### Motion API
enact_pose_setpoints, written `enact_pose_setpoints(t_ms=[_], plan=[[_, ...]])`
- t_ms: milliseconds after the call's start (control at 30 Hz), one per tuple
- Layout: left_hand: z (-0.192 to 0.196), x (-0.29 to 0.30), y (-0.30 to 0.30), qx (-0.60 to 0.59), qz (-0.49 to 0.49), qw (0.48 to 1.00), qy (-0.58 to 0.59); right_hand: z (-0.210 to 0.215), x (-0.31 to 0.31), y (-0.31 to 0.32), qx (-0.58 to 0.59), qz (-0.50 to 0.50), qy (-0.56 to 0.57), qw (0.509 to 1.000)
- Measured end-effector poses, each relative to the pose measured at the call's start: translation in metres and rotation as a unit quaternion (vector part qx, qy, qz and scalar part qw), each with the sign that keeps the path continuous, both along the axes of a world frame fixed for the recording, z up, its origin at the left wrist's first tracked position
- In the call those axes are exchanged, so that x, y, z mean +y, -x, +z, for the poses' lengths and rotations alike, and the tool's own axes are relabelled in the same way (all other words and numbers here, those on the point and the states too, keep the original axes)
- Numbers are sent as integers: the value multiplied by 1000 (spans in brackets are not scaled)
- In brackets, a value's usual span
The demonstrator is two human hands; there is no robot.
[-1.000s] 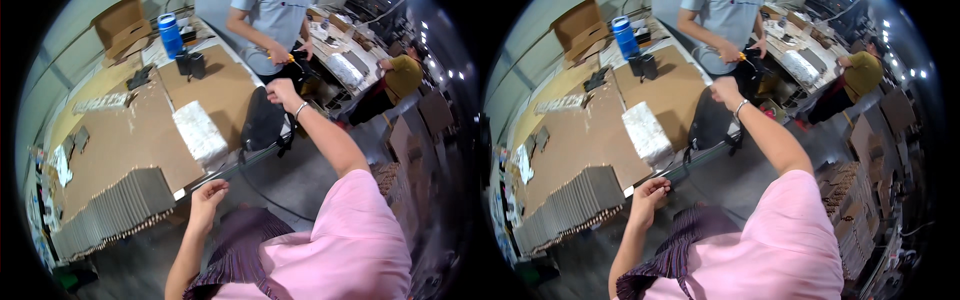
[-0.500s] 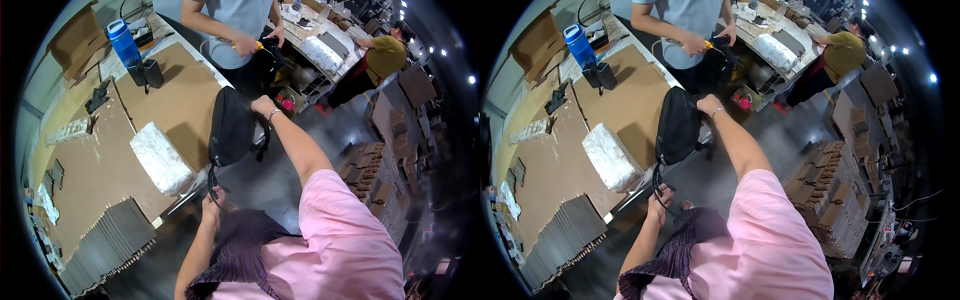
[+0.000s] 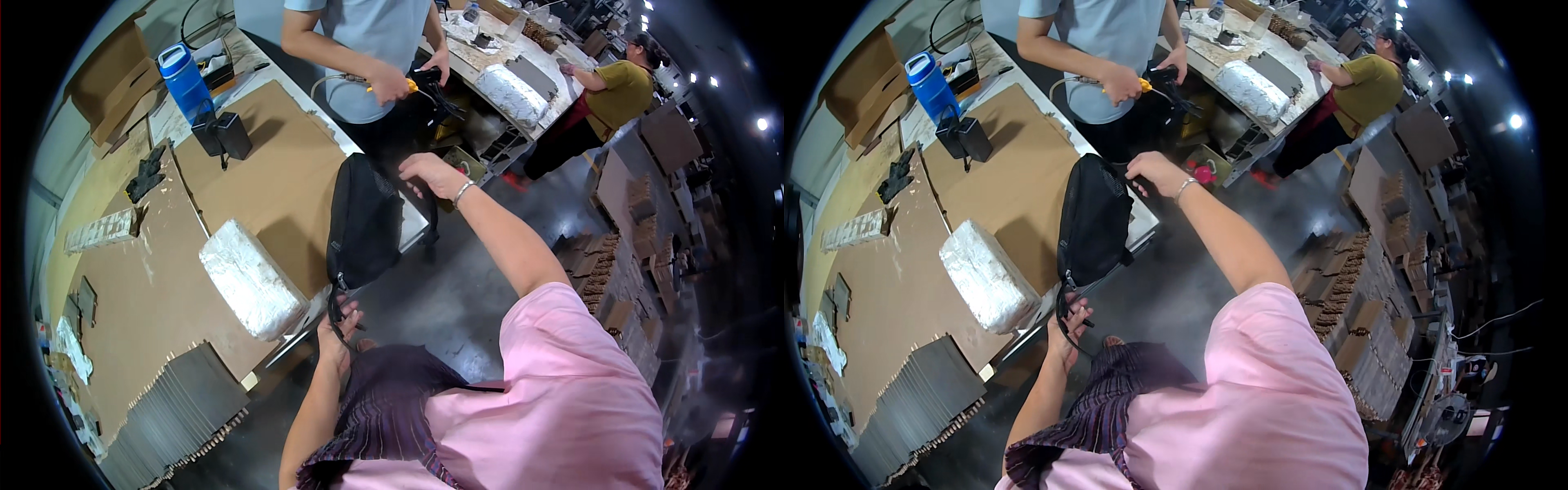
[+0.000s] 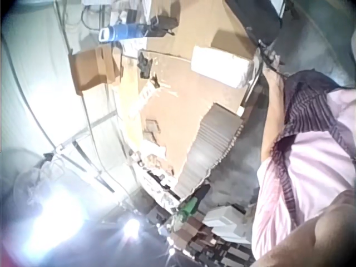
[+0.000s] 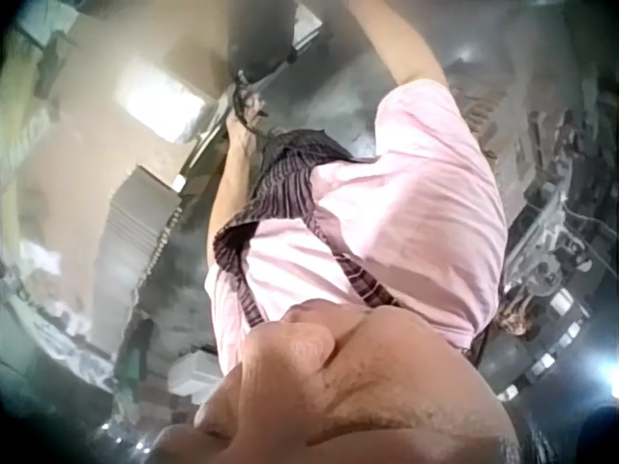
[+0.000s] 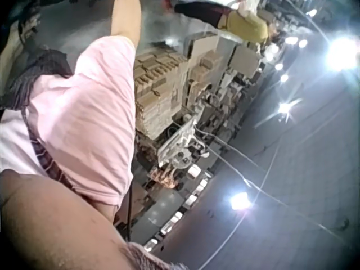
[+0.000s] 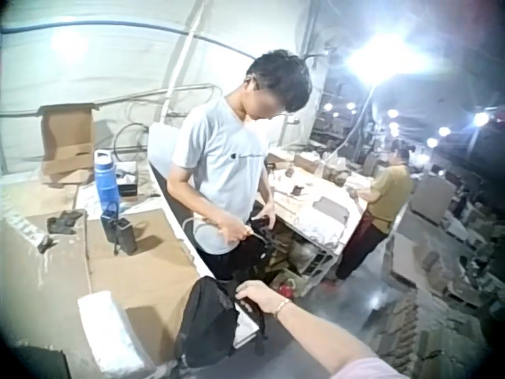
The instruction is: The person picks up a wooden tile from a stack, places it on a table, and then uses a sanding block to sand a long row of assembled wooden slats.
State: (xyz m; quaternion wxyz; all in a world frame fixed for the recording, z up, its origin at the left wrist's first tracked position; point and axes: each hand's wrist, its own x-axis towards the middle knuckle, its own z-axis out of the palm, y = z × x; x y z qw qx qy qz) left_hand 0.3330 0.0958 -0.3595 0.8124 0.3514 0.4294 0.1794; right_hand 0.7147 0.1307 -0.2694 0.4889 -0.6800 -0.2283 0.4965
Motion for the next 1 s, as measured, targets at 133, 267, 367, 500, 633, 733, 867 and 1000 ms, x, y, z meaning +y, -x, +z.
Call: enact_pose_setpoints(t_ms=[133, 267, 367, 500, 633, 733, 867, 1000], plan=[[-6, -2, -3, -22, 53, 998, -15, -10, 25, 4, -45, -18, 49, 998], [-18, -1, 2, -53, 37, 996, -68, 0, 50, 12, -13, 19, 0, 1000], [1, -2, -3, -128, 26, 991, 13, 23, 54, 36, 13, 59, -17, 998], [14, -13, -14, -194, 37, 967, 164, 44, 46, 47, -16, 79, 8, 997], [-49, -27, -24, -162, 38, 964, 209, 39, 35, 41, -43, 81, 30, 995], [-83, -29, -49, -213, -19, 959, 187, 30, 27, 42, -2, 63, 50, 997], [-76, -27, -108, -101, -97, 985, 97, 25, 10, 42, 3, 60, 32, 998], [-89, -41, -150, -163, -47, 976, 138, 30, -7, 45, 72, 82, 12, 994]])
